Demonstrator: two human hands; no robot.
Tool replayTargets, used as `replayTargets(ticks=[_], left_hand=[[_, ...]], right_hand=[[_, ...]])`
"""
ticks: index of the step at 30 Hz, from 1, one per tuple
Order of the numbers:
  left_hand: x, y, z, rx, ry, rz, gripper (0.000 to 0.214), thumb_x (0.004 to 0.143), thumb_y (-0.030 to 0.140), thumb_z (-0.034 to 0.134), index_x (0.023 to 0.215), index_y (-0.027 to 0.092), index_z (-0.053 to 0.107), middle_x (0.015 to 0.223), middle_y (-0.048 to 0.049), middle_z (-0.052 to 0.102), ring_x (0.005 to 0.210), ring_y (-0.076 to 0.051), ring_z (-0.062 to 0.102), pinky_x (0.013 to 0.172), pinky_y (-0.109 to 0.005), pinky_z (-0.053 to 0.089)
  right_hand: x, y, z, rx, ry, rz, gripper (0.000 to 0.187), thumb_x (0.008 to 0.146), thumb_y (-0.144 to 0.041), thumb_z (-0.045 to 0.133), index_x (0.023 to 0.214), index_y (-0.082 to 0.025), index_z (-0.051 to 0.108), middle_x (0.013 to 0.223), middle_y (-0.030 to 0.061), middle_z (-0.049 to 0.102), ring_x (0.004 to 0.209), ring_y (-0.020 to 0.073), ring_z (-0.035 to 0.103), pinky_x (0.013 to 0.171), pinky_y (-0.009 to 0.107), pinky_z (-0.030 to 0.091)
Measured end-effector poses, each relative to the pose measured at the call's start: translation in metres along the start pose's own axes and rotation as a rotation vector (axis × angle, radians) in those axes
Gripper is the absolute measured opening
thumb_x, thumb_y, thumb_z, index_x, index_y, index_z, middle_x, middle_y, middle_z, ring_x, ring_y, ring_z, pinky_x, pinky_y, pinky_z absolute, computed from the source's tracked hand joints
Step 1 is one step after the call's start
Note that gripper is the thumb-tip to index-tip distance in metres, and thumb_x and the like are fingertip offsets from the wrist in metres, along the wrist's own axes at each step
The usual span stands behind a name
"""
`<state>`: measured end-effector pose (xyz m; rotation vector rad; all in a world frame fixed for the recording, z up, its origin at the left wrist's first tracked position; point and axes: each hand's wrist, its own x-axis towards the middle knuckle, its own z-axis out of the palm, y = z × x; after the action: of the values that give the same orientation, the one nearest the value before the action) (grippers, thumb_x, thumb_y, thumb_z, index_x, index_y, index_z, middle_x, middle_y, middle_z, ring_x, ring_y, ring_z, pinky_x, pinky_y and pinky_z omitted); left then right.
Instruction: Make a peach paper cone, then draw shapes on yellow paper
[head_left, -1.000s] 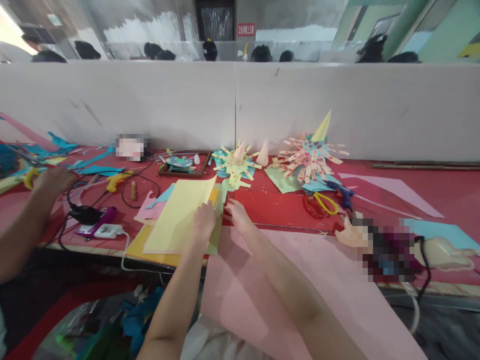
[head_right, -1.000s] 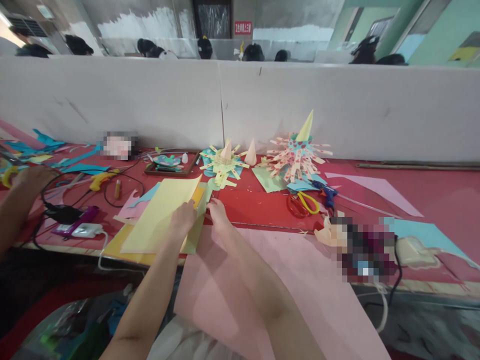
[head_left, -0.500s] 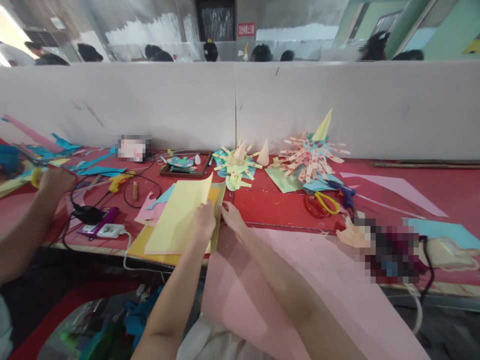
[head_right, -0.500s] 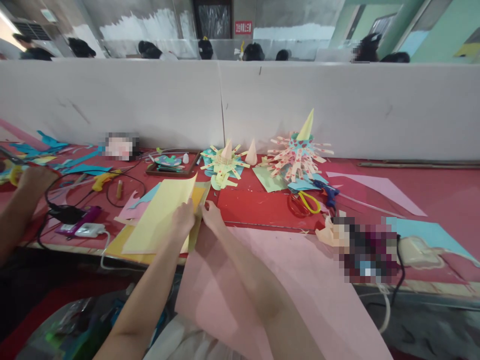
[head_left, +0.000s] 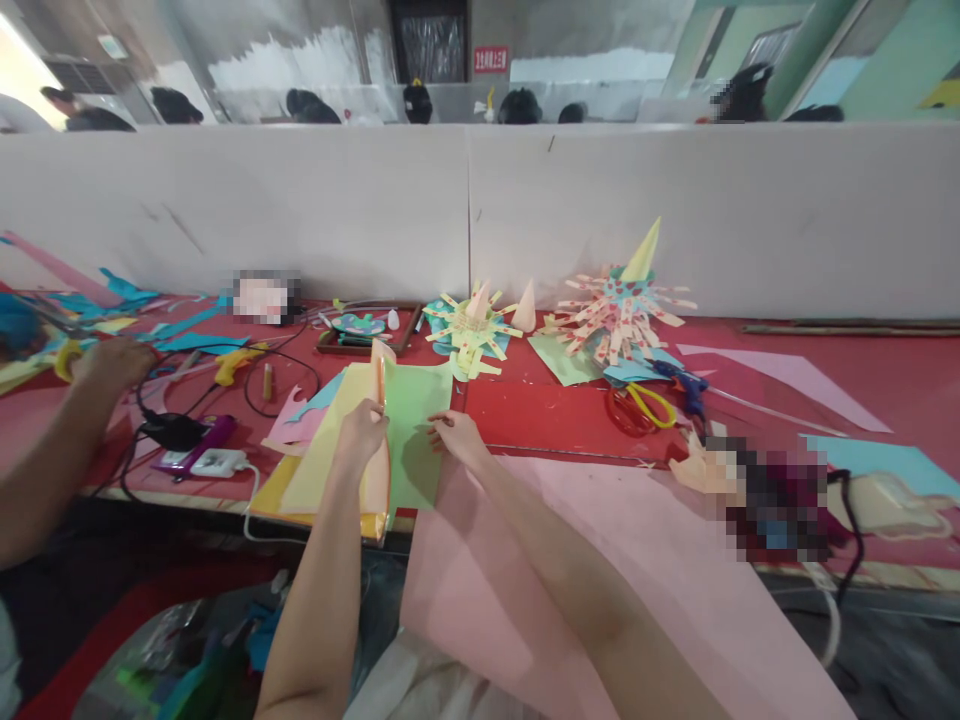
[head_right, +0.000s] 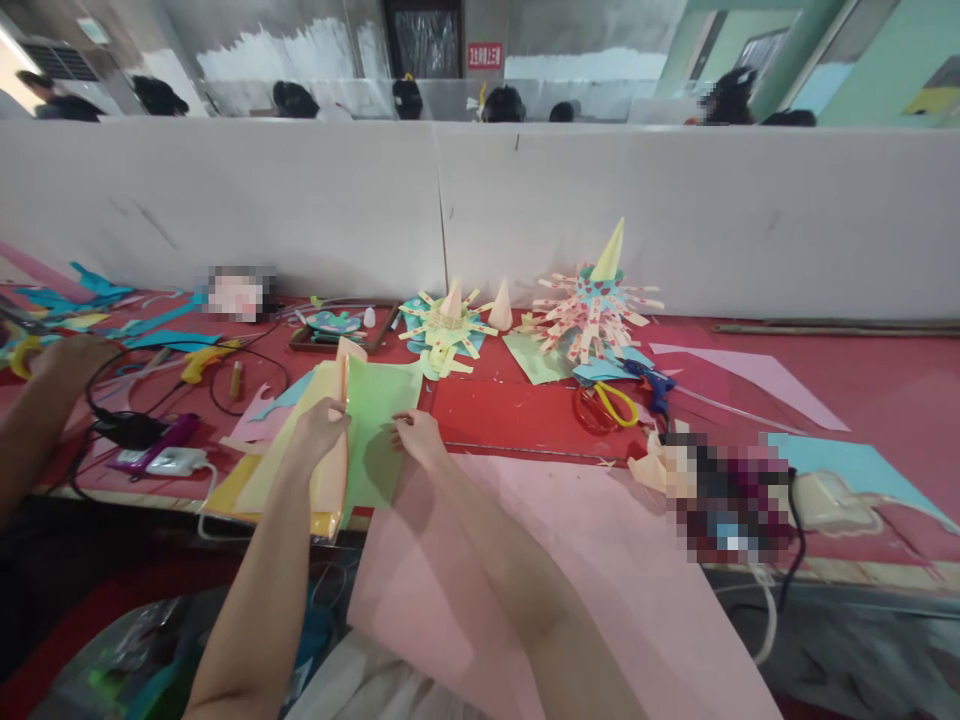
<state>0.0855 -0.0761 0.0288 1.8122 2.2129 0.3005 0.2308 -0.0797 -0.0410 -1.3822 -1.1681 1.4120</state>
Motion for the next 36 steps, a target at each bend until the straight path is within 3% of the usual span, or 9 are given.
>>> replayTargets(ticks=[5, 8, 10, 16, 20, 23, 29, 33, 36], left_hand=[[0.001, -0.007, -0.008, -0.051, 0.07, -0.011, 0.019, 0.078, 0.021, 0.044, 0.094, 0.02, 0.054, 0.099, -0.005, 0.065, 0.092, -0.018, 0.06, 0.074, -0.024, 0.044], [0.001, -0.009, -0.006, -0.072, 0.082, -0.01, 0.021, 0.079, 0.022, 0.043, 0.096, 0.021, 0.054, 0.096, -0.0049, 0.065, 0.09, -0.02, 0.061, 0.073, -0.025, 0.044], [0.0, -0.009, -0.004, -0.083, 0.08, -0.004, 0.022, 0.078, 0.022, 0.043, 0.097, 0.022, 0.054, 0.092, -0.0047, 0.066, 0.087, -0.02, 0.061, 0.071, -0.026, 0.045], [0.001, -0.005, 0.0, -0.097, 0.058, 0.027, 0.024, 0.079, 0.02, 0.041, 0.099, 0.021, 0.055, 0.088, -0.0057, 0.066, 0.082, -0.02, 0.062, 0.067, -0.026, 0.045], [0.001, 0.002, 0.004, -0.095, 0.033, 0.067, 0.023, 0.078, 0.02, 0.043, 0.097, 0.021, 0.057, 0.094, -0.0053, 0.066, 0.088, -0.019, 0.061, 0.072, -0.025, 0.044], [0.0, 0.008, 0.011, -0.098, 0.005, 0.106, 0.022, 0.079, 0.021, 0.044, 0.096, 0.021, 0.058, 0.096, -0.0042, 0.067, 0.091, -0.019, 0.061, 0.075, -0.024, 0.044], [-0.006, 0.017, 0.02, -0.083, -0.065, 0.182, 0.026, 0.083, 0.022, 0.037, 0.099, 0.022, 0.058, 0.104, -0.0033, 0.065, 0.097, -0.017, 0.058, 0.08, -0.023, 0.043], [-0.014, 0.023, 0.025, -0.029, -0.096, 0.209, 0.038, 0.077, 0.013, 0.042, 0.114, 0.02, 0.05, 0.12, -0.0068, 0.056, 0.105, -0.02, 0.054, 0.085, -0.028, 0.042], [-0.02, 0.031, 0.031, 0.004, -0.117, 0.265, 0.044, 0.076, 0.007, 0.04, 0.118, 0.02, 0.047, 0.129, -0.0077, 0.048, 0.111, -0.02, 0.05, 0.09, -0.027, 0.039]], right_hand=[[-0.002, 0.001, 0.008, 0.026, -0.013, -0.001, 0.021, 0.072, -0.014, 0.049, 0.086, -0.018, 0.063, 0.089, 0.0067, 0.065, 0.082, 0.0181, 0.062, 0.067, 0.027, 0.051], [-0.007, -0.007, 0.002, 0.037, 0.119, -0.036, 0.04, 0.069, -0.014, 0.052, 0.108, -0.02, 0.055, 0.121, 0.0067, 0.053, 0.113, 0.0205, 0.047, 0.086, 0.028, 0.044], [-0.009, -0.014, -0.002, 0.065, 0.173, -0.045, 0.049, 0.07, -0.015, 0.051, 0.118, -0.022, 0.047, 0.127, 0.0063, 0.048, 0.119, 0.0195, 0.041, 0.088, 0.027, 0.042], [-0.006, -0.02, -0.005, 0.14, 0.103, 0.011, 0.037, 0.073, -0.014, 0.046, 0.108, -0.02, 0.055, 0.105, 0.006, 0.062, 0.094, 0.0166, 0.06, 0.072, 0.025, 0.049], [0.0, -0.01, -0.002, 0.124, 0.091, 0.013, 0.027, 0.072, -0.016, 0.049, 0.096, -0.015, 0.062, 0.1, 0.008, 0.064, 0.09, 0.0169, 0.06, 0.076, 0.026, 0.048], [0.001, -0.005, 0.001, 0.109, 0.106, -0.019, 0.022, 0.075, -0.019, 0.049, 0.093, -0.018, 0.062, 0.099, 0.0056, 0.064, 0.091, 0.015, 0.059, 0.079, 0.025, 0.046], [0.002, -0.001, 0.007, 0.133, -0.014, 0.036, 0.028, 0.084, -0.039, 0.041, 0.079, -0.018, 0.058, 0.07, 0.0035, 0.062, 0.062, 0.0141, 0.061, 0.057, 0.026, 0.051], [0.006, 0.006, 0.012, 0.121, -0.056, 0.074, 0.016, 0.082, -0.03, 0.044, 0.09, -0.019, 0.053, 0.065, 0.0007, 0.059, 0.053, 0.0139, 0.059, 0.05, 0.026, 0.051], [0.008, 0.01, 0.017, 0.086, -0.077, 0.063, 0.027, 0.077, -0.019, 0.049, 0.103, -0.021, 0.049, 0.062, -0.002, 0.059, 0.048, 0.0136, 0.057, 0.048, 0.026, 0.05]])
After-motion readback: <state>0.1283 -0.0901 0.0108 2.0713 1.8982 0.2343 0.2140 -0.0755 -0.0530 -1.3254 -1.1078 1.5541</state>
